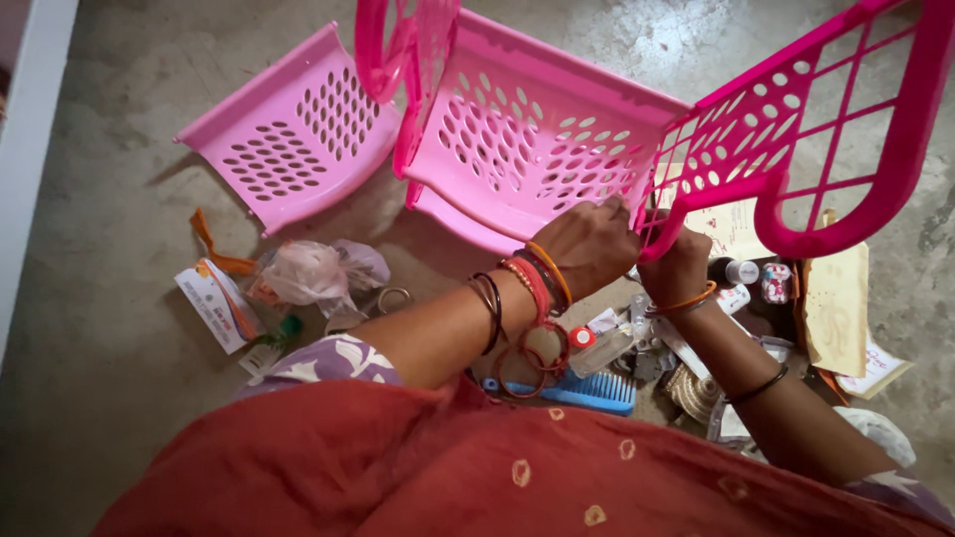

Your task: The person assembles a pink plastic basket by hand, snapping together the side panels, base, and handle. They align the perforated panels and press the edges until they lock into place, completing the basket structure.

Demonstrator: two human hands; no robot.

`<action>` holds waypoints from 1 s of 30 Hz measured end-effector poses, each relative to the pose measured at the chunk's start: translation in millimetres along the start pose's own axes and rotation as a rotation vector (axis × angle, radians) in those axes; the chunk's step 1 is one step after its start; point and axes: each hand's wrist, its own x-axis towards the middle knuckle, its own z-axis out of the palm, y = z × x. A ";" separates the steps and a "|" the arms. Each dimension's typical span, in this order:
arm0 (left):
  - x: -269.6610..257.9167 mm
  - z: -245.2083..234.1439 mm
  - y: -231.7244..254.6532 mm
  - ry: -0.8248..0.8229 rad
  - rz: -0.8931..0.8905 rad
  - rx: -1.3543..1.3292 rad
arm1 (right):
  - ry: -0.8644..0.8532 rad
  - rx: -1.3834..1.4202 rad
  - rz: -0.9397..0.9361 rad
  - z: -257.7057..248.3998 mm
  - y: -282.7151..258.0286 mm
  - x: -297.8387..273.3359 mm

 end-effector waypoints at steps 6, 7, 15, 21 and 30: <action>4.0 7.0 -1.3 0.008 0.076 0.005 | -0.051 -0.004 0.009 -8.3 1.5 3.0; 6.0 6.1 -0.1 -0.035 0.071 -0.009 | -0.046 -0.005 0.005 -9.5 5.0 4.3; -28.5 -28.7 40.5 0.241 -0.075 -0.048 | -0.274 0.605 0.297 -16.7 31.0 -1.6; -76.0 -73.0 52.0 0.193 -0.104 -0.415 | -0.353 0.848 0.583 -36.4 31.5 18.7; 20.1 -80.0 -35.4 0.230 -0.221 -0.251 | 0.049 1.288 0.627 -54.0 30.5 67.5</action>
